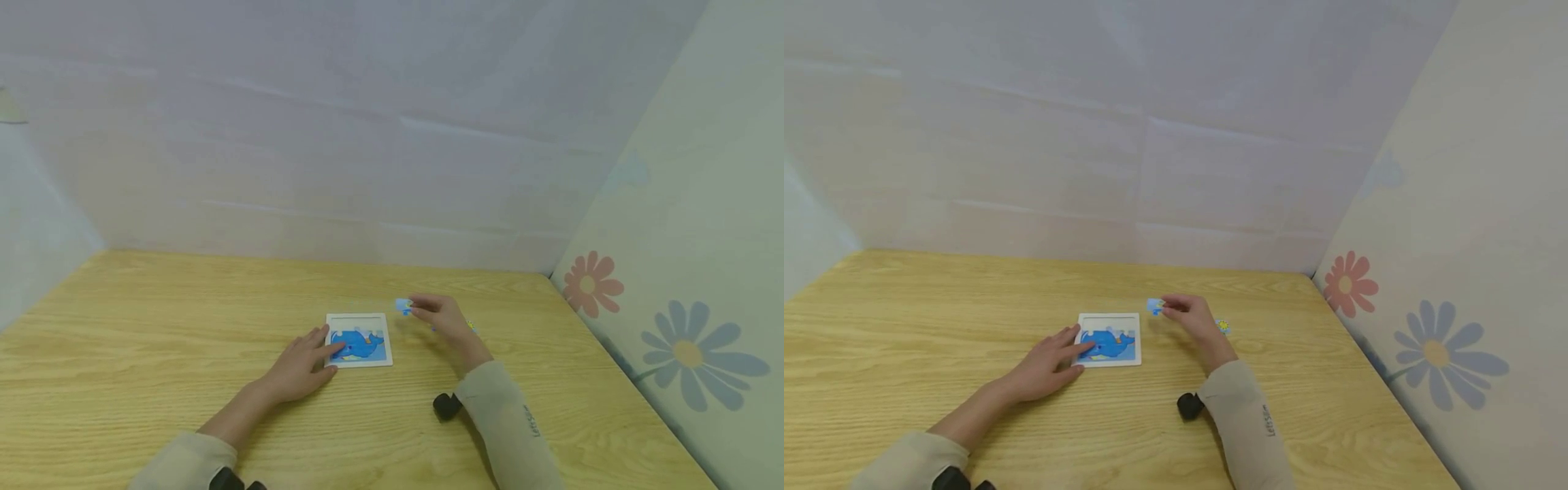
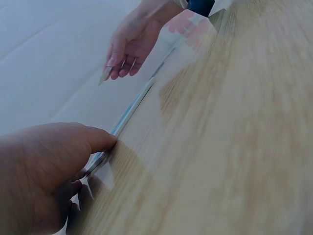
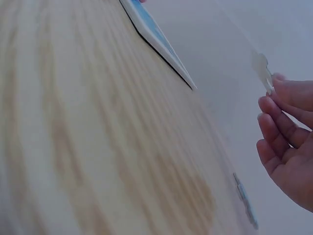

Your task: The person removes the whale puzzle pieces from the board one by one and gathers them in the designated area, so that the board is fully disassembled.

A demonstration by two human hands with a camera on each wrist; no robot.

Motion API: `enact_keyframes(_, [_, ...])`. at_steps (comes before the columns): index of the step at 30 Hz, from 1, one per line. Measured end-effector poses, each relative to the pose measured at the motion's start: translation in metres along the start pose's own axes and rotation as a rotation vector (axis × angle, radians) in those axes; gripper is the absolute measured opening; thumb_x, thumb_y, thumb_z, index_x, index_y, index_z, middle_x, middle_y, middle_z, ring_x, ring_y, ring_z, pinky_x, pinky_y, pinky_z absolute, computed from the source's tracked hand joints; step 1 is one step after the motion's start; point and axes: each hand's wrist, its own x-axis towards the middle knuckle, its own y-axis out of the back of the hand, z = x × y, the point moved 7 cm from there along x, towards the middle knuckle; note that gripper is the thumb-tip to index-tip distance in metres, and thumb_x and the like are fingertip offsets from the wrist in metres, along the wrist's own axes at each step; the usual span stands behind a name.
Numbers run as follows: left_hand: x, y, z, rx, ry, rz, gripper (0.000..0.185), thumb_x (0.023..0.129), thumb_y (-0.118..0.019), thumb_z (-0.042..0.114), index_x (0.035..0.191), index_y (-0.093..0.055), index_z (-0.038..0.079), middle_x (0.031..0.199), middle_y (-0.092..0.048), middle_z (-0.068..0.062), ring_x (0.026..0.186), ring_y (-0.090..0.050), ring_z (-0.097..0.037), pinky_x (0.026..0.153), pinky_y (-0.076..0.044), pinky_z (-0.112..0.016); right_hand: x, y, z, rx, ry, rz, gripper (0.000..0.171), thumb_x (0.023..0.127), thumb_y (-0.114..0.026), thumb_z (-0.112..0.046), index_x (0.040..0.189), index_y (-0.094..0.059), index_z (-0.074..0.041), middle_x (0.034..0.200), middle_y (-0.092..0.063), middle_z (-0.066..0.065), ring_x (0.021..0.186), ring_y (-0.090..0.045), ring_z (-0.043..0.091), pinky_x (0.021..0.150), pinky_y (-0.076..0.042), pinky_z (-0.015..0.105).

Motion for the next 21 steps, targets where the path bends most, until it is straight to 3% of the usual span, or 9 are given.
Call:
enact_keyframes(5, [0.0,-0.001,-0.001,0.003,-0.006,0.004,0.043,0.085,-0.053,0.022,0.125,-0.047,0.006,0.134,-0.025,-0.025,0.122,-0.019,-0.04,0.094,-0.015,-0.055,0.003,0.006,0.016,-0.053,0.038,-0.005,0.035,0.083,-0.058,-0.011,0.114,-0.053,0.004,0.104,-0.058,0.011,0.094,-0.053,0.021,0.08,-0.043,0.033])
enact_keyframes(12, [0.001,-0.002,0.0,0.003,-0.004,0.005,0.043,0.085,-0.053,0.022,0.125,-0.047,0.006,0.134,-0.025,-0.025,0.122,-0.019,-0.04,0.094,-0.016,-0.055,0.003,0.012,0.032,-0.044,-0.002,0.003,0.034,0.082,-0.059,-0.012,0.113,-0.054,0.002,0.104,-0.058,0.01,0.095,-0.052,0.022,0.082,-0.041,0.034])
enact_keyframes(21, [0.001,-0.001,0.0,0.017,0.005,0.001,0.043,0.085,-0.053,0.023,0.124,-0.047,0.006,0.134,-0.025,-0.025,0.122,-0.019,-0.04,0.094,-0.016,-0.054,0.0,0.007,0.03,-0.082,-0.011,-0.007,0.029,0.082,-0.057,-0.005,0.11,-0.056,0.004,0.099,-0.058,0.012,0.091,-0.053,0.024,0.077,-0.044,0.031])
